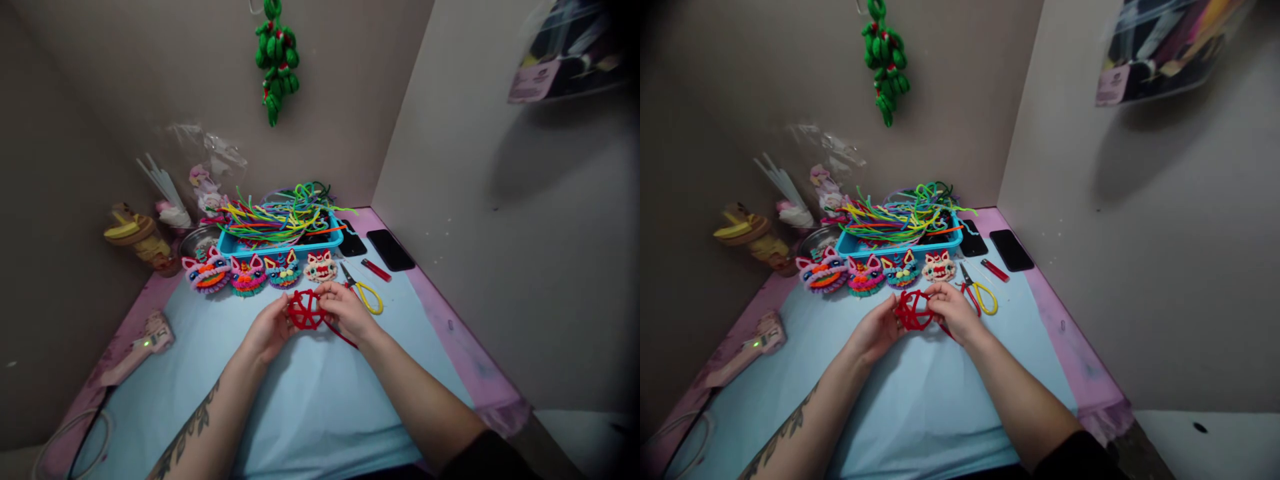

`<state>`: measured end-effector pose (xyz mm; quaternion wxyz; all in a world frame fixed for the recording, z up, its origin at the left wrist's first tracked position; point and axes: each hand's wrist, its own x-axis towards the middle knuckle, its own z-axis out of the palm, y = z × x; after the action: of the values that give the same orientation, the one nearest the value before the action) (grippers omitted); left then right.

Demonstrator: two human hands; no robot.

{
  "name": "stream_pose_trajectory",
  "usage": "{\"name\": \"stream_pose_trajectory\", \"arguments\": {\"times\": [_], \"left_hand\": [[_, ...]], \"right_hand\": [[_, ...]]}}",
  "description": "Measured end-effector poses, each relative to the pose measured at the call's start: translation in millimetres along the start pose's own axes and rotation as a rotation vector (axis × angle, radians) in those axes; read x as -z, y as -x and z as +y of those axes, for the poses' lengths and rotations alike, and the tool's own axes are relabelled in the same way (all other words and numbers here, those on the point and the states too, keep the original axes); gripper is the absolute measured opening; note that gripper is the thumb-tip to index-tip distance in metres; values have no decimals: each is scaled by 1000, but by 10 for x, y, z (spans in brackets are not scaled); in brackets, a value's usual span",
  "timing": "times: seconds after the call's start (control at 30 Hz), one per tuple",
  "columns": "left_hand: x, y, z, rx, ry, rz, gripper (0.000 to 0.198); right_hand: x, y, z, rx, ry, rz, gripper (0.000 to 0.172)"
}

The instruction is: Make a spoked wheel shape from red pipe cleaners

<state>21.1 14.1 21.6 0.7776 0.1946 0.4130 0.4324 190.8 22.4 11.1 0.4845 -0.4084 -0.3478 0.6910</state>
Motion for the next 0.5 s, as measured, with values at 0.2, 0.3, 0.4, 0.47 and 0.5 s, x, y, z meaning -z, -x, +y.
{"name": "stream_pose_trajectory", "arguments": {"times": [0.2,0.3,0.4,0.47,0.5], "left_hand": [[-28,15,-13,-141,-132,6,18],[-44,12,-7,-197,-185,54,23],[-64,16,-26,-245,-269,44,27],[-71,17,-45,-252,-308,29,28],[-71,16,-52,-248,-316,30,28]], "right_hand": [[-1,3,18,131,188,22,18],[6,0,9,296,409,73,21],[-5,8,8,330,559,50,24],[-17,9,18,286,555,31,21],[-20,6,25,276,529,41,18]]}}
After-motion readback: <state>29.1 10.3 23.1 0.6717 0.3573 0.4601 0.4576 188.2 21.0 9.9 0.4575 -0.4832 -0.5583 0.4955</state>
